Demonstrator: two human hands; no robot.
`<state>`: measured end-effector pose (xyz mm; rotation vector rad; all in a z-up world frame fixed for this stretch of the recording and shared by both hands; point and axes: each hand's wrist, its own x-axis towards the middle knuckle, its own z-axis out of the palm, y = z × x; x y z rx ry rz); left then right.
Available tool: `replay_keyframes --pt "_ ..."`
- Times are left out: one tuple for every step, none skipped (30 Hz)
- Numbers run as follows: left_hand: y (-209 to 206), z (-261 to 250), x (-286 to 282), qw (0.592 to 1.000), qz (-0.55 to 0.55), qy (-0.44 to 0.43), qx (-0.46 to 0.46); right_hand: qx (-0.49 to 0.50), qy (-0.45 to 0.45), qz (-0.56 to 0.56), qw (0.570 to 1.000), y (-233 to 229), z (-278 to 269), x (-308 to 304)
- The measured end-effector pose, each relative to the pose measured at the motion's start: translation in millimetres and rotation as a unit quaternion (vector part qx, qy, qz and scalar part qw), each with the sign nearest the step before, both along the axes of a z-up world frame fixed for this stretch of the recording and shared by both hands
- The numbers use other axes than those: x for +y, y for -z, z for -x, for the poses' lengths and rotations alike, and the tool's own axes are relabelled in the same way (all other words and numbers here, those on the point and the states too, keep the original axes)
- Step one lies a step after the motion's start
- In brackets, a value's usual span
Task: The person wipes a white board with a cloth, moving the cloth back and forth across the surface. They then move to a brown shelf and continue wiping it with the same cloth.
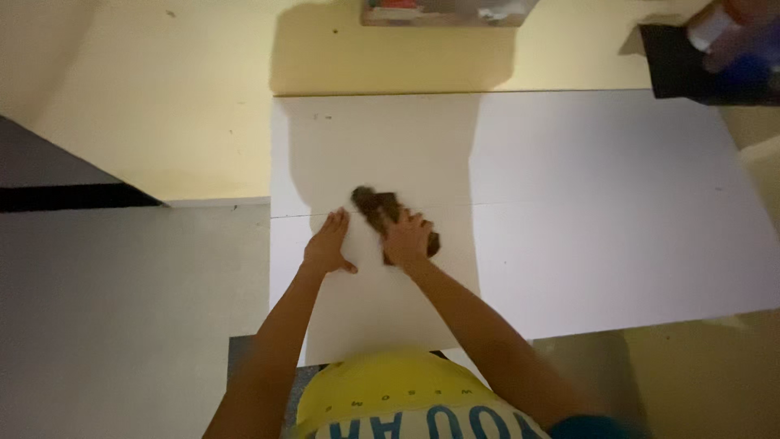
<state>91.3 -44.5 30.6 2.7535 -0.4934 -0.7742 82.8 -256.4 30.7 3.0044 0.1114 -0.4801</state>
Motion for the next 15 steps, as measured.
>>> replay_keyframes --pt "-2 1 -2 1.0 0.003 -0.002 -0.002 -0.002 -0.02 -0.009 1.0 -2 8 5" --pt "-4 2 -2 1.0 0.006 -0.003 -0.005 -0.005 -0.039 -0.018 0.999 -5 17 10" --pt "-4 3 -2 1.0 0.009 -0.003 -0.007 -0.007 -0.058 -0.028 0.998 -9 25 11" --pt "-3 4 -2 1.0 0.016 -0.015 -0.008 -0.011 -0.065 -0.04 0.997 -14 33 7" --pt "-1 6 1 0.999 0.024 -0.027 -0.008 -0.016 -0.071 -0.052 0.996 -19 41 2" --pt "1 9 2 0.999 0.034 -0.039 -0.007 -0.019 -0.078 -0.062 0.995 -23 49 -5" --pt "3 11 3 0.998 0.049 -0.035 -0.013 -0.024 -0.059 -0.059 0.996 -27 55 -13" --pt "3 12 6 0.997 0.062 -0.036 -0.021 -0.031 -0.044 -0.057 0.997 -31 59 -21" --pt "3 11 6 0.996 0.074 -0.037 -0.028 -0.037 -0.03 -0.055 0.997 -34 62 -29" --pt "3 11 5 0.997 0.063 -0.032 -0.019 -0.036 -0.019 -0.043 0.998 -35 63 -38" --pt "3 10 4 0.998 0.051 -0.028 -0.011 -0.035 -0.008 -0.031 0.999 -36 63 -47" --pt "1 9 4 0.999 0.038 -0.026 -0.002 -0.033 0.0 -0.02 0.999 -36 62 -55" --pt "0 9 2 1.0 0.019 -0.018 -0.008 -0.03 0.013 -0.021 0.999 -37 61 -63" --pt "-1 10 -1 1.0 -0.002 -0.014 -0.015 -0.027 0.022 -0.024 0.999 -37 58 -69" --pt "-2 10 -4 0.999 -0.022 -0.009 -0.021 -0.023 0.032 -0.027 0.999 -36 54 -73"
